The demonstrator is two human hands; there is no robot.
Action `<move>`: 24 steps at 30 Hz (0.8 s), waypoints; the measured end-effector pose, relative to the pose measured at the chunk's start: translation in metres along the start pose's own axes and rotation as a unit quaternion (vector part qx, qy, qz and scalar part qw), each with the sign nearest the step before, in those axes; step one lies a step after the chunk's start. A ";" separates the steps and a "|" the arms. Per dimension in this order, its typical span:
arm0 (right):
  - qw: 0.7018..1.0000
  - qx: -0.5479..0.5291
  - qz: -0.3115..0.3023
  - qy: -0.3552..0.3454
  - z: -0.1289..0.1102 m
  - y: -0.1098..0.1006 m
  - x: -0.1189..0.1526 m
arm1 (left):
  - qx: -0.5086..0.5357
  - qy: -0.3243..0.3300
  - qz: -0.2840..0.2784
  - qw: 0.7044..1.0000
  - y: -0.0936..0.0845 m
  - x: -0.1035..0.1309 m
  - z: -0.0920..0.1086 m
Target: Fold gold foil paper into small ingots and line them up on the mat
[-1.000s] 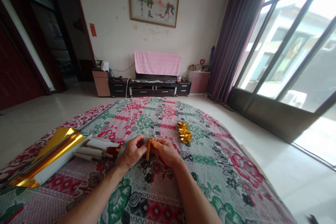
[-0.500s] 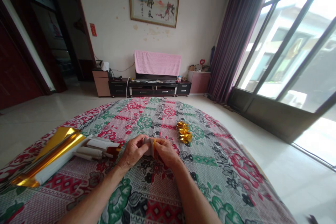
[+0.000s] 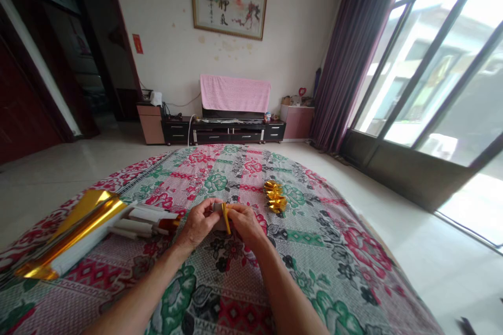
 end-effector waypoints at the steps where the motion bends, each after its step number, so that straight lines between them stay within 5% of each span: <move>1: 1.000 0.007 0.007 -0.001 0.000 -0.001 0.000 | 0.009 0.000 -0.004 1.000 0.001 0.000 0.000; 16: 0.998 -0.054 -0.044 -0.009 -0.012 0.008 0.004 | 0.022 -0.027 -0.054 0.998 0.008 -0.001 0.001; 24: 0.990 0.141 -0.015 0.002 -0.017 -0.004 0.005 | -0.026 -0.045 -0.107 0.993 0.009 -0.004 -0.006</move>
Point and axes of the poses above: each hand's wrist, its own x-axis away from the middle knuckle, its own y-axis out of the palm, z = x × y, the point moved 10 cm from there along -x, towards the middle knuckle, and after that the axes turned 3 degrees about -z, right-handed, at the moved point
